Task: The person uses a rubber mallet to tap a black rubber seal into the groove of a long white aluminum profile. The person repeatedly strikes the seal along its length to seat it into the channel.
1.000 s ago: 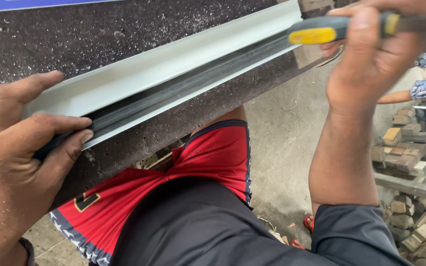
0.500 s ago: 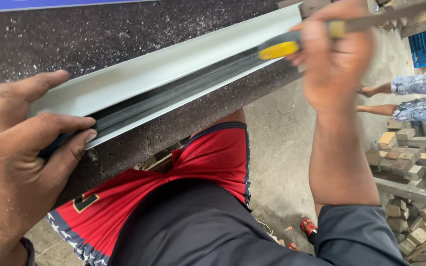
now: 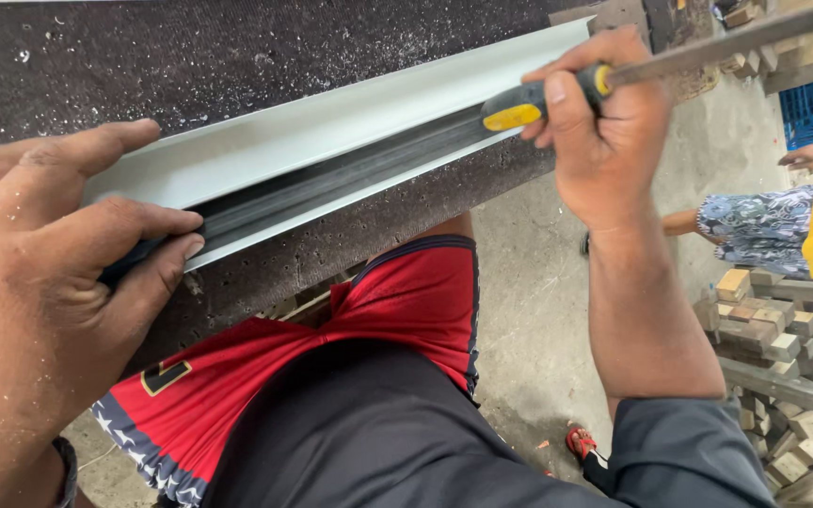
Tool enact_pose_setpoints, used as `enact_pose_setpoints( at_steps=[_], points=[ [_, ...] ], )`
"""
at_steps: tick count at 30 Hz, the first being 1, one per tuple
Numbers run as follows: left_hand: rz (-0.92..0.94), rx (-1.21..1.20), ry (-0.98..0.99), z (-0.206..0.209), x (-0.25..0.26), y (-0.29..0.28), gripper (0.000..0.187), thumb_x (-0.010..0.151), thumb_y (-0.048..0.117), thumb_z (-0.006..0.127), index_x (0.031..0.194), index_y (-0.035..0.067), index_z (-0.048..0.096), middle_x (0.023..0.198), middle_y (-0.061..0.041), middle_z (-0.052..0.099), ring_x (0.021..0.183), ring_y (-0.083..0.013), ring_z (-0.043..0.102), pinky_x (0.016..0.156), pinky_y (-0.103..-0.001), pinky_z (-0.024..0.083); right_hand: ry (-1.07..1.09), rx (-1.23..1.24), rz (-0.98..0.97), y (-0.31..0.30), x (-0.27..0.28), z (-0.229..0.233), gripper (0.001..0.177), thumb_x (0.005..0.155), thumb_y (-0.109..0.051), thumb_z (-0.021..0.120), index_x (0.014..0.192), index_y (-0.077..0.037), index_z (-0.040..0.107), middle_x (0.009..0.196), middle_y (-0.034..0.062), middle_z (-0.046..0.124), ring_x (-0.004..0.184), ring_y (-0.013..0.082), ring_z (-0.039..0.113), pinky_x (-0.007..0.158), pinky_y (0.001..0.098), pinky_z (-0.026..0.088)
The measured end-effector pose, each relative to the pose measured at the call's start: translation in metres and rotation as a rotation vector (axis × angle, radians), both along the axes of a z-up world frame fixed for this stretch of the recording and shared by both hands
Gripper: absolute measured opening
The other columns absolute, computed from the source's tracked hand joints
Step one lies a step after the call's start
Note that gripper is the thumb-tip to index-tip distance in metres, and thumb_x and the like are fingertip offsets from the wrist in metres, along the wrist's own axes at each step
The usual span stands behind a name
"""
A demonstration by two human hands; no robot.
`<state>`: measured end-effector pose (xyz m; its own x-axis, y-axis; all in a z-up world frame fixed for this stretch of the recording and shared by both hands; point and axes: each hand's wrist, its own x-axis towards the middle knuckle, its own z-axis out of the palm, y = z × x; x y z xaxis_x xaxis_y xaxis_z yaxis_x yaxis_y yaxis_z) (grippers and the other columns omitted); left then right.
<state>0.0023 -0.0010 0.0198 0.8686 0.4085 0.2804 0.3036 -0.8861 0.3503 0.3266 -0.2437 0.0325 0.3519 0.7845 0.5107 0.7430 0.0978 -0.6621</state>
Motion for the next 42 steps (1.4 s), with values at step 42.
enact_pose_setpoints(
  at_steps=[42],
  points=[
    [0.047,-0.090,-0.009,0.003,-0.006,-0.009,0.014,0.083,0.019,0.077,0.097,0.016,0.077,0.142,-0.002,0.066,0.128,-0.0282,0.059,0.110,-0.047,0.040,0.036,0.251,-0.208,0.038,-0.031,-0.066,0.009,0.116,-0.008,0.052,0.107,-0.006,0.051,0.091,0.0044,0.067,0.079,0.0065,0.058,0.074,0.0219,0.050]
  ],
)
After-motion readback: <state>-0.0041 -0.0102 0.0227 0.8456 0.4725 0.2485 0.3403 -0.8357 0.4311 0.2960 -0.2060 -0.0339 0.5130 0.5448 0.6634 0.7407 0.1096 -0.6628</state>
